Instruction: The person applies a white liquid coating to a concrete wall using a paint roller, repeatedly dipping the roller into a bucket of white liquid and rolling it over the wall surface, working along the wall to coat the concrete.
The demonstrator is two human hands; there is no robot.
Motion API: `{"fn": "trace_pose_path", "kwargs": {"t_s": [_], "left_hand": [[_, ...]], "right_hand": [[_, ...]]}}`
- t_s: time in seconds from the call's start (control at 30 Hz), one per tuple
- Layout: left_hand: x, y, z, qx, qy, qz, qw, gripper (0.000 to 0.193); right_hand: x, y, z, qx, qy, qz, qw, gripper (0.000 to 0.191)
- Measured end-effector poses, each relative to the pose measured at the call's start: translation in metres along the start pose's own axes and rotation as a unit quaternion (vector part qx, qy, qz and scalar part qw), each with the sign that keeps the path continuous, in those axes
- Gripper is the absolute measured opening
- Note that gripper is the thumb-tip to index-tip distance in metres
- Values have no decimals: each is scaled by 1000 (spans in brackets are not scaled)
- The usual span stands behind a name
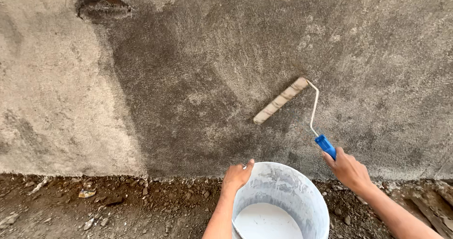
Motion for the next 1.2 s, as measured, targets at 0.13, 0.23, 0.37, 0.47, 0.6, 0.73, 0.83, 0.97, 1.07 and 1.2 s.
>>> {"fn": "trace_pose_path", "kwargs": {"t_s": [0.13,0.23,0.37,0.47,0.6,0.73,0.83,0.97,1.07,1.2], "left_hand": [[-1,-4,-3,-10,-7,14,1000,91],[-2,-5,-3,-1,-2,11,1000,90],[-2,-7,-3,-4,3,23,1000,88],[-3,-7,-5,-8,12,39,999,88],[-5,-9,-8,-8,7,34,999,90],[-4,-12,-10,-12,30,38,999,94],[-4,-11,-10,-13,46,40,998,99],[-5,-7,-11,-14,38,46,998,101],[-4,-5,-10,-22,20,48,998,101],[-1,-7,-9,-37,29,57,997,101]], "right_hand": [[-2,-5,-2,-13,9,-10,1000,56],[5,-7,-29,35,-7,18,999,56],[16,-22,-97,88,-34,28,995,57],[18,-33,-154,148,-60,57,985,60],[15,-51,-219,196,-79,78,974,57],[10,-54,-247,204,-87,71,973,56],[3,-46,-233,195,-80,82,974,55],[-1,-31,-172,171,-45,63,982,57],[-3,-16,-115,148,-29,50,987,55],[-6,-3,-55,67,38,4,997,55]]}}
Point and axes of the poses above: each hand's wrist, its own y-axis away from the middle knuckle, its own x-axis out of the back of the hand, z = x × y, the point moved 1 cm from there along -y, towards the middle knuckle, and after that the axes turned 10 degrees about -y, right-handed, at the moved point
